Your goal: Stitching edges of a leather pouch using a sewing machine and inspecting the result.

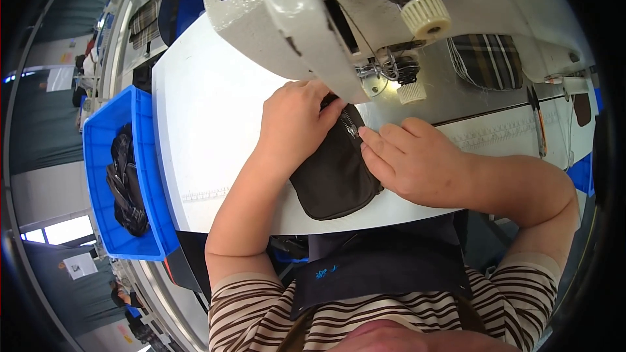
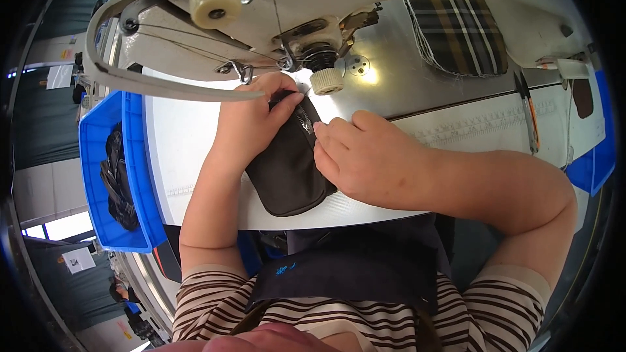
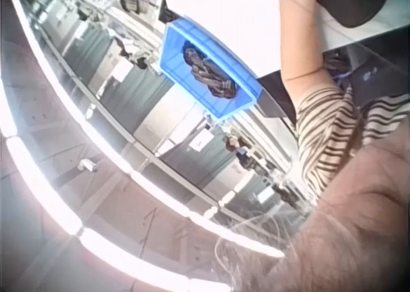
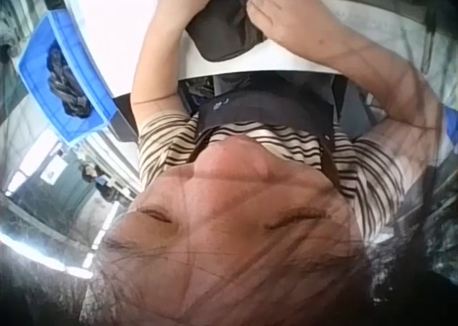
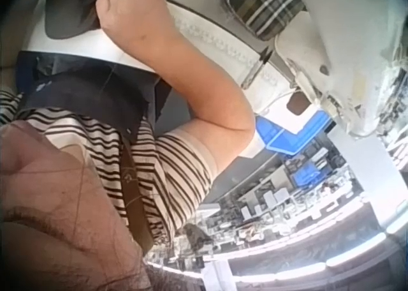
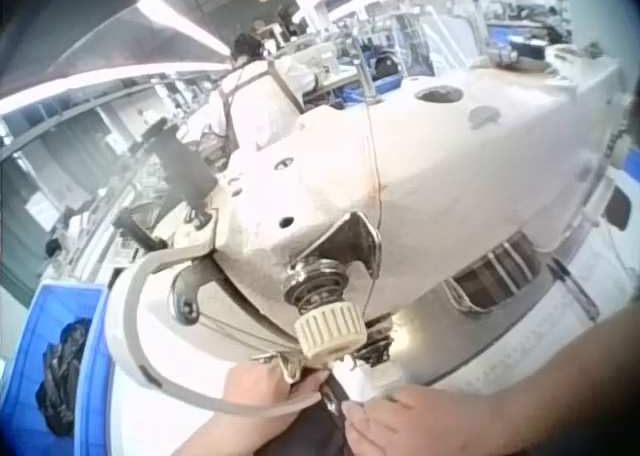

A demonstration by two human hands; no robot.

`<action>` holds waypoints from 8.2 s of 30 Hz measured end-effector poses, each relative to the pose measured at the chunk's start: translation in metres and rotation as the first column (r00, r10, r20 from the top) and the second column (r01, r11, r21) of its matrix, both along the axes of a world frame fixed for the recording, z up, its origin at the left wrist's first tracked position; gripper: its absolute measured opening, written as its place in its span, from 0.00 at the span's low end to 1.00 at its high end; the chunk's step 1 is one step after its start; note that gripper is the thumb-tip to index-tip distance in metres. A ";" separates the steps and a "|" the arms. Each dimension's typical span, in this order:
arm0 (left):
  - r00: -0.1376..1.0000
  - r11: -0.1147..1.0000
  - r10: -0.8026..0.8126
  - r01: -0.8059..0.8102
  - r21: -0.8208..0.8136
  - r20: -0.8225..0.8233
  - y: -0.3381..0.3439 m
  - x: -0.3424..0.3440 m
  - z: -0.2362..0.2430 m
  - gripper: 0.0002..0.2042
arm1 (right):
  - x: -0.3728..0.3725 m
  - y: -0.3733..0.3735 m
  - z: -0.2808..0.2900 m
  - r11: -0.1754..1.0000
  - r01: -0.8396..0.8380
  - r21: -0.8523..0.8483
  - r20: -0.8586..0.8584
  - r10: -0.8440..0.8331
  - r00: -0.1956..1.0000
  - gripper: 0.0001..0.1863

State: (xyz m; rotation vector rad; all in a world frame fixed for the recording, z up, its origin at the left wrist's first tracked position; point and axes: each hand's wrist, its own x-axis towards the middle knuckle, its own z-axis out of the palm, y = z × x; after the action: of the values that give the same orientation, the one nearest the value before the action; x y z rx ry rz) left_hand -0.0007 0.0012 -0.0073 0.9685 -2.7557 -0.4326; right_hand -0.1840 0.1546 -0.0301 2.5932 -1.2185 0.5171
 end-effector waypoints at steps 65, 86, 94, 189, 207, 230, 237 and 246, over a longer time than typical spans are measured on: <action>0.970 0.965 -0.232 0.220 -0.143 -0.076 0.051 0.011 0.002 0.26 | -0.005 -0.016 -0.001 0.976 0.209 0.053 0.149 -0.215 0.965 0.13; 0.963 0.977 -0.198 0.179 -0.118 -0.180 0.023 0.005 -0.007 0.23 | -0.010 -0.026 -0.006 0.968 0.234 0.089 0.167 -0.246 0.955 0.10; 0.970 0.962 -0.041 0.104 0.254 -0.241 0.018 0.025 0.020 0.15 | -0.009 -0.027 -0.001 0.979 0.141 0.148 0.245 -0.175 0.954 0.13; 0.885 0.896 -0.440 0.420 -0.144 -0.152 0.005 0.006 0.005 0.10 | -0.024 -0.023 0.001 0.973 0.003 0.233 0.044 -0.013 0.999 0.10; 0.865 0.886 -0.464 0.453 -0.096 -0.191 0.003 0.009 0.003 0.16 | -0.023 -0.025 0.003 0.964 -0.009 0.266 0.060 -0.007 0.998 0.10; 0.908 0.933 -0.349 0.313 -0.179 -0.229 -0.009 0.001 -0.013 0.12 | -0.018 -0.034 -0.001 0.971 0.192 0.142 0.096 -0.206 0.974 0.11; 0.929 0.964 -0.262 0.262 -0.038 -0.263 -0.012 0.002 -0.011 0.11 | -0.020 -0.036 -0.007 0.970 0.224 0.098 0.107 -0.234 0.966 0.14; 0.927 0.978 -0.201 0.210 -0.005 -0.317 -0.014 0.000 -0.019 0.07 | -0.016 -0.036 -0.009 0.972 0.232 0.033 0.109 -0.234 0.966 0.15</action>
State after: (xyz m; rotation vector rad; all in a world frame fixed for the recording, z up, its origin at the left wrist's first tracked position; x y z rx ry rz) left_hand -0.0007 -0.0128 -0.0263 0.5564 -2.5679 -0.6048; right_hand -0.2004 0.1184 -0.0392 2.4201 -1.5478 0.6102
